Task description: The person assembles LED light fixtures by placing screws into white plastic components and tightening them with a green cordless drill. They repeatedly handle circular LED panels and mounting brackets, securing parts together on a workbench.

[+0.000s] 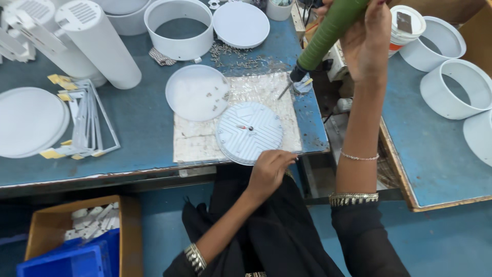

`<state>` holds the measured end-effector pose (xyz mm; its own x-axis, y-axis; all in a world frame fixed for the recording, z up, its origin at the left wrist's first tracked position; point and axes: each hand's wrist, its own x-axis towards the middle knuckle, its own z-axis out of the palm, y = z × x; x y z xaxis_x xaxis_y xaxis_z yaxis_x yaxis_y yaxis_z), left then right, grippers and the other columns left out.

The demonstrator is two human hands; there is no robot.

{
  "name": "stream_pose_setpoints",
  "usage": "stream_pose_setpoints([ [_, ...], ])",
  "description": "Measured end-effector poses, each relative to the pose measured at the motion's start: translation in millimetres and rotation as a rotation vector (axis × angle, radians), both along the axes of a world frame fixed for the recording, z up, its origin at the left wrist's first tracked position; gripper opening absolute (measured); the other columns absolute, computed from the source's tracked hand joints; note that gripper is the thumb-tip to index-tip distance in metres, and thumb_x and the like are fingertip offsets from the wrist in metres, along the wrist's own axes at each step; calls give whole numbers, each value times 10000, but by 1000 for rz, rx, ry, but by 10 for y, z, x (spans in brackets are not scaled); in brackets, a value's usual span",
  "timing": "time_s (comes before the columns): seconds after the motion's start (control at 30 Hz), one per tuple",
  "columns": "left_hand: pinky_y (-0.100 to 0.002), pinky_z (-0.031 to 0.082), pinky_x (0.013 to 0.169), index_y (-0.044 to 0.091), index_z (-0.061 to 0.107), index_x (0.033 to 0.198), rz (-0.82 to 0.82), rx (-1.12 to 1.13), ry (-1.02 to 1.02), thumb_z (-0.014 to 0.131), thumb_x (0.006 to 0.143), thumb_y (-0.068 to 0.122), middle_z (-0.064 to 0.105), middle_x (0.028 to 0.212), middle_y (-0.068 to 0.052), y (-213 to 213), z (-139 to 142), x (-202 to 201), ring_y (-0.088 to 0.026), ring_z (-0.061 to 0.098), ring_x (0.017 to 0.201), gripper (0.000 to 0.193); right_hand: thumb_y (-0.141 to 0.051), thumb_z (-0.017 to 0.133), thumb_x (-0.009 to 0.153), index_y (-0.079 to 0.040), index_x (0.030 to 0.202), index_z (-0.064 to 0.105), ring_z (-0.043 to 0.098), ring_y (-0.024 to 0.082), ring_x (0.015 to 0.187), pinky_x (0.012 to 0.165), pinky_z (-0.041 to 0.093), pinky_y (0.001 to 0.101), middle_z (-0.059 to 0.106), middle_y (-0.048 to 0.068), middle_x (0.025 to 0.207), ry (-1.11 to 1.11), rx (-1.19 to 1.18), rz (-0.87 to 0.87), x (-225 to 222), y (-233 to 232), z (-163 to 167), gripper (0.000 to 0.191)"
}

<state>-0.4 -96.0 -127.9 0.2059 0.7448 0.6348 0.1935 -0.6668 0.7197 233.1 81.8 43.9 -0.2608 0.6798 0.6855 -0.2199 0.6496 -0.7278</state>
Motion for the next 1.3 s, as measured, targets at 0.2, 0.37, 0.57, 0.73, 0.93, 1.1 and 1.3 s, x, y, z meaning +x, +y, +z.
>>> stream_pose_setpoints([
  [0.2,-427,489,885,39,710,1068,168,88,138,668,904,13,715,1025,-97,229,-106,138,-308,670,992,172,-759,356,1062,-14,1108,529,526,214,551,557,462,352,531,135,715,197,-232,79,106,-404,-209,766],
  [0.37,-425,485,850,51,721,1031,113,-94,94,705,905,50,678,983,-105,359,-191,479,-324,632,961,127,-778,354,996,1,1024,513,486,218,525,522,431,355,498,136,680,226,-325,-20,244,-660,-334,795],
  [0.57,-427,448,904,57,731,953,146,-127,181,743,851,53,652,1051,-75,613,-306,1053,-289,612,1049,103,-750,402,996,13,1052,525,473,220,515,484,411,339,489,144,674,299,-254,-205,257,-771,-451,775],
  [0.73,-416,445,948,52,746,938,122,-186,132,773,818,74,636,1112,-64,699,-442,1058,-278,592,1076,125,-706,411,993,8,1051,511,452,223,500,481,408,334,471,145,655,334,-214,-344,282,-867,-568,723],
  [0.93,-416,442,952,30,729,960,113,-182,125,770,822,67,626,1155,-69,726,-458,1059,-277,585,1114,149,-735,393,969,13,1048,511,440,228,491,483,401,335,466,150,647,381,-196,-323,216,-850,-649,762],
  [1.1,-412,439,942,32,735,947,100,-187,124,771,830,69,627,1155,-63,741,-429,1037,-272,584,1119,128,-741,377,977,13,1034,513,426,231,478,481,399,338,465,159,635,359,-207,-346,212,-834,-618,768],
  [1.3,-408,438,949,34,737,952,92,-193,142,768,837,75,620,1157,-54,756,-467,1037,-262,575,1129,127,-756,348,971,13,1020,513,416,234,465,466,400,348,461,162,622,334,-222,-382,173,-810,-650,788],
])
